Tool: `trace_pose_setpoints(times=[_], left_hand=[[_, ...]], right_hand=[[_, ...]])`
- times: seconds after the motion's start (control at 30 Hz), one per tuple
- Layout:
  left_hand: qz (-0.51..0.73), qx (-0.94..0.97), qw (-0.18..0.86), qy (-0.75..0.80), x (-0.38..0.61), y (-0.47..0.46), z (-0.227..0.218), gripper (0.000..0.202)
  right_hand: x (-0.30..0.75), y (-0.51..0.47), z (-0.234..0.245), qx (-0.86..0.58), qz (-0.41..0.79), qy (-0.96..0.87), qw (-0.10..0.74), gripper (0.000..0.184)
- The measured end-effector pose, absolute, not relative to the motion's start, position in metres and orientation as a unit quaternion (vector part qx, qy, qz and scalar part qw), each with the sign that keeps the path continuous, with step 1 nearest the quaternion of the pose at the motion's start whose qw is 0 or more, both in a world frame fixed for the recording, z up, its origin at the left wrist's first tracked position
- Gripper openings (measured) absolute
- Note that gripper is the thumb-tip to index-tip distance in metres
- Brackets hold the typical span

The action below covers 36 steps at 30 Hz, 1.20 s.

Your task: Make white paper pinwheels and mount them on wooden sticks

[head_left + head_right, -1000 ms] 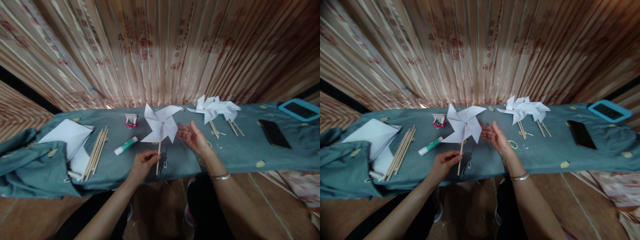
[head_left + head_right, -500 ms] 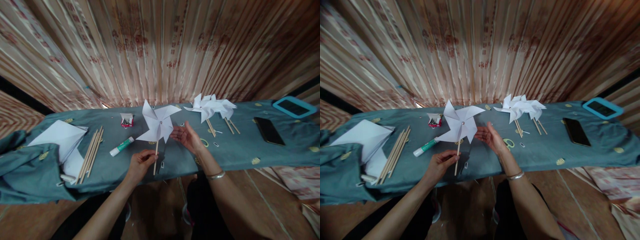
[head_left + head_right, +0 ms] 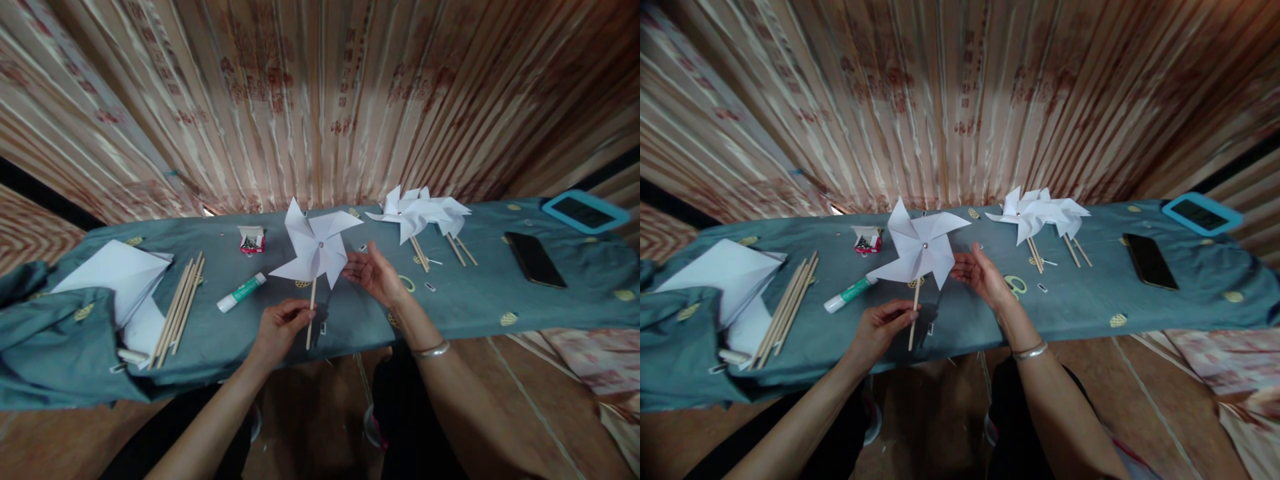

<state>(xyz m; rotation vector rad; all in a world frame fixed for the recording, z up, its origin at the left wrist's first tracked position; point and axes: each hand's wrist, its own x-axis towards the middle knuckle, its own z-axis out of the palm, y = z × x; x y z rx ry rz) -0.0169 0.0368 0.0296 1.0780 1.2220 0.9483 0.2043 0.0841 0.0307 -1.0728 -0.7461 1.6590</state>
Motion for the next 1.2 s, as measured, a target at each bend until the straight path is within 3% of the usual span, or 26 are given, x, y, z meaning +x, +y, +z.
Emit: trace_pose_setpoints(times=[1.2], left_hand=[[0.415, 0.469, 0.602, 0.495, -0.0179, 0.0361, 0.0228, 0.019]], right_hand=[[0.201, 0.0816, 0.0312, -0.382, 0.726, -0.262, 0.508, 0.052]])
